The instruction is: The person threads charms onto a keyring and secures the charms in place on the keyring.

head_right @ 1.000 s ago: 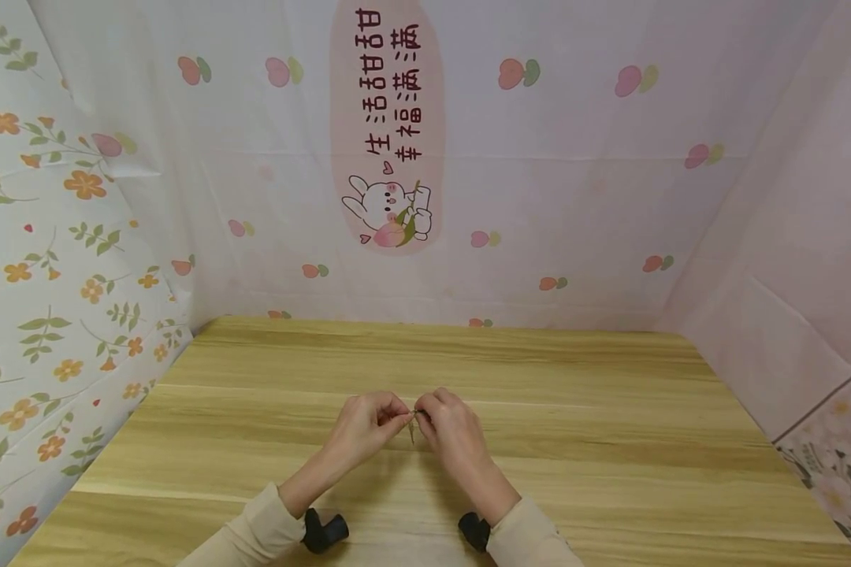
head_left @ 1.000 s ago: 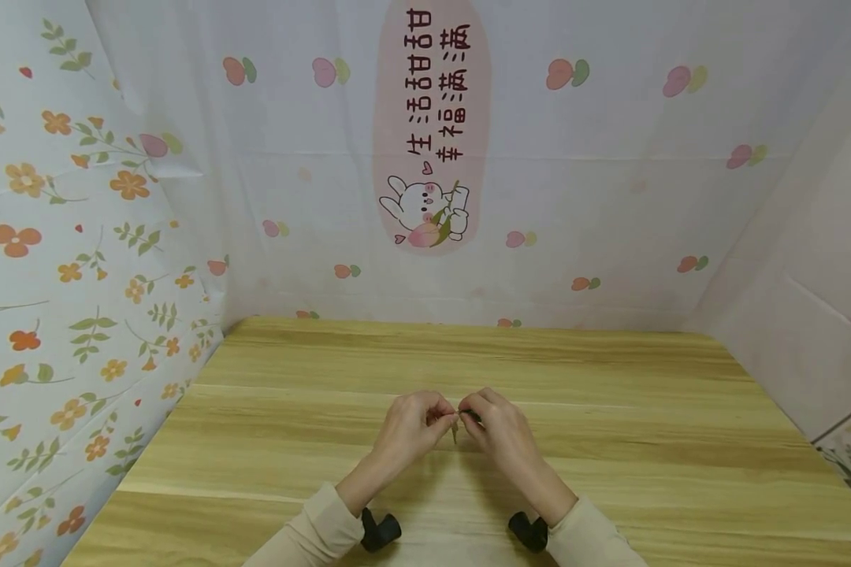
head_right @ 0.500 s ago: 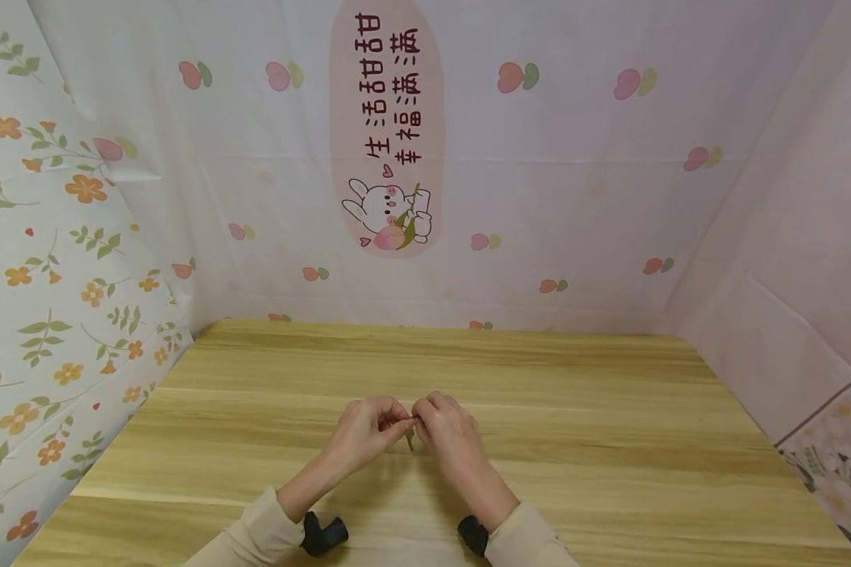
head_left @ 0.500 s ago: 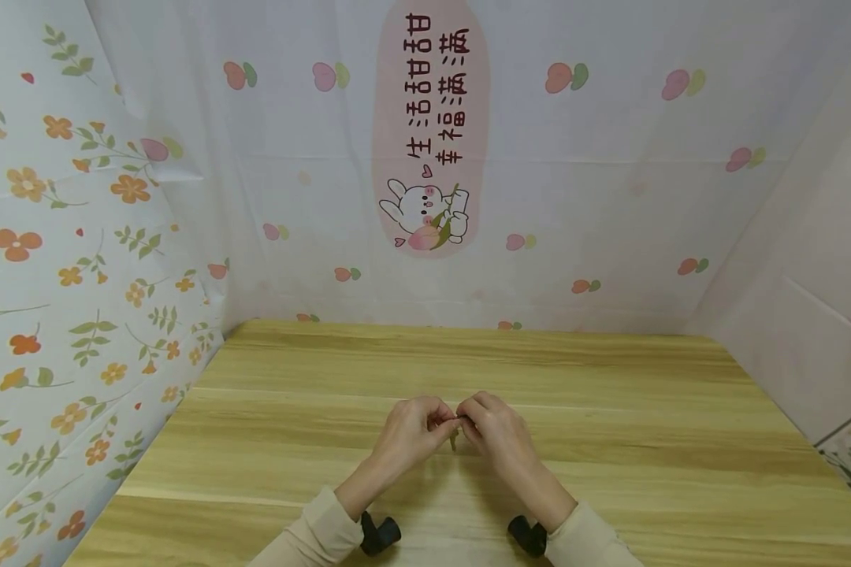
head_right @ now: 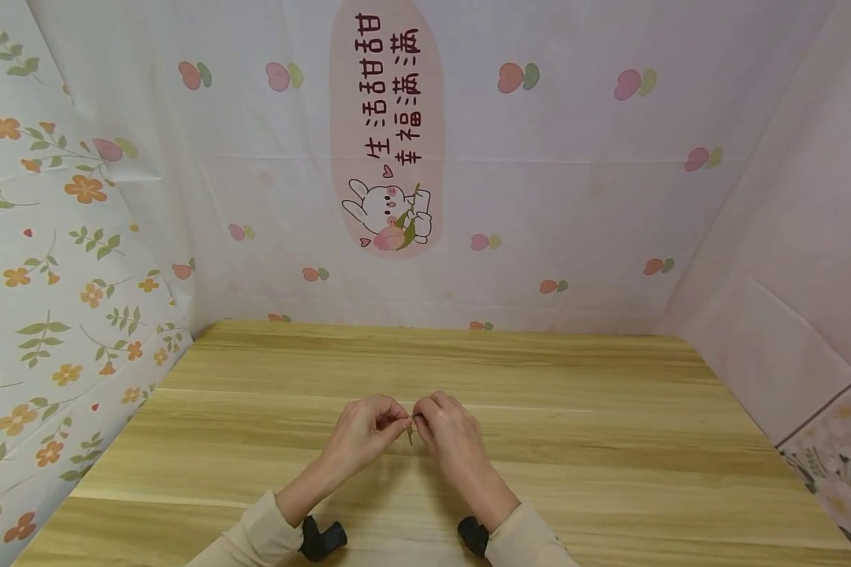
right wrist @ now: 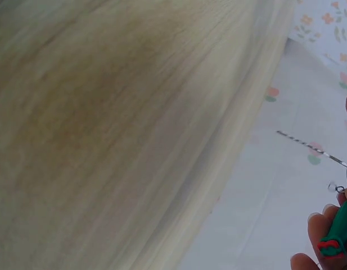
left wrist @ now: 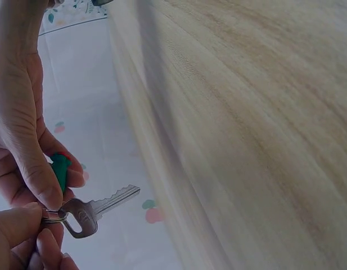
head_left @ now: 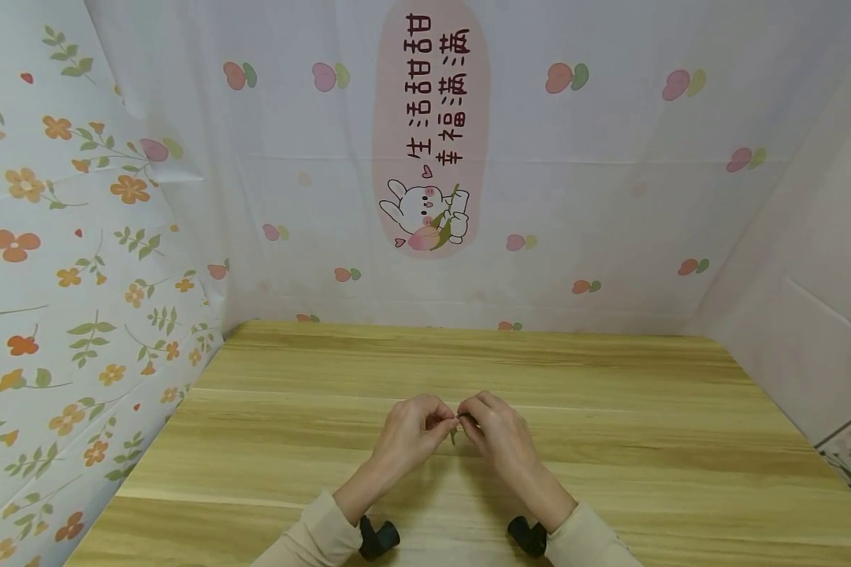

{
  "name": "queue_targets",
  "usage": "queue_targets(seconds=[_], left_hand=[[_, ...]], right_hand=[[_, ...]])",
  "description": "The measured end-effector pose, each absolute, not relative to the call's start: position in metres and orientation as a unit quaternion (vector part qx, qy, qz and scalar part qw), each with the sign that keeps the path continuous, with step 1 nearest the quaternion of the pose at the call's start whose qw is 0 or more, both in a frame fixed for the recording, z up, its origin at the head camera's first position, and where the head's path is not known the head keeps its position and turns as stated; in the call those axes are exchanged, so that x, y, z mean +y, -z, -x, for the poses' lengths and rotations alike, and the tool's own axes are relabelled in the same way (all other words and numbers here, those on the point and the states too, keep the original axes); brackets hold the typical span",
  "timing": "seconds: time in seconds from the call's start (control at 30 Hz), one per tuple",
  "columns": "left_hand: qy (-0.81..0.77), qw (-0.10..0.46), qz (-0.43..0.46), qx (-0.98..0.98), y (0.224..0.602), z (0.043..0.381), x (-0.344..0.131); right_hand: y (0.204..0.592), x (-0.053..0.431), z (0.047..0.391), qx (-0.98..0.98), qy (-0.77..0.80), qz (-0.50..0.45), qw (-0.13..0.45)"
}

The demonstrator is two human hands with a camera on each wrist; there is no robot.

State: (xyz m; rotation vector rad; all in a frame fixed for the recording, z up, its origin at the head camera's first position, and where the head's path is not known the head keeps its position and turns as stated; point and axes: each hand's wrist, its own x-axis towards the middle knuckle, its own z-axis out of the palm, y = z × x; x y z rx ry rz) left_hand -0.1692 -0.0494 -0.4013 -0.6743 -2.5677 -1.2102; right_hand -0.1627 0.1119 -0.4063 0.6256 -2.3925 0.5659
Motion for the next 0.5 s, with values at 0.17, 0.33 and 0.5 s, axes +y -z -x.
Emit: queue_targets(seconds=[0.17,0.33,0.5], left_hand=[[0.404,0.112,0.238,-0.876,0.4001,0.1690,-0.0492],[0.405,0.084,0.230,-0.881,0.3986,0.1693,-0.0489],[0.402,0.086,0.228,-0.882,0.3980,0.1685,-0.0486]], right_hand=[[0.4067,0.1133,0.1631,-0.895,-0.207,-0.245,0.309],[0.4073,0.1141,0.1629,-0.881,-0.181,-0.278,0.338],[0.4080,0.1134,0.1621,-0.880,-0.178,-0.280,0.341]])
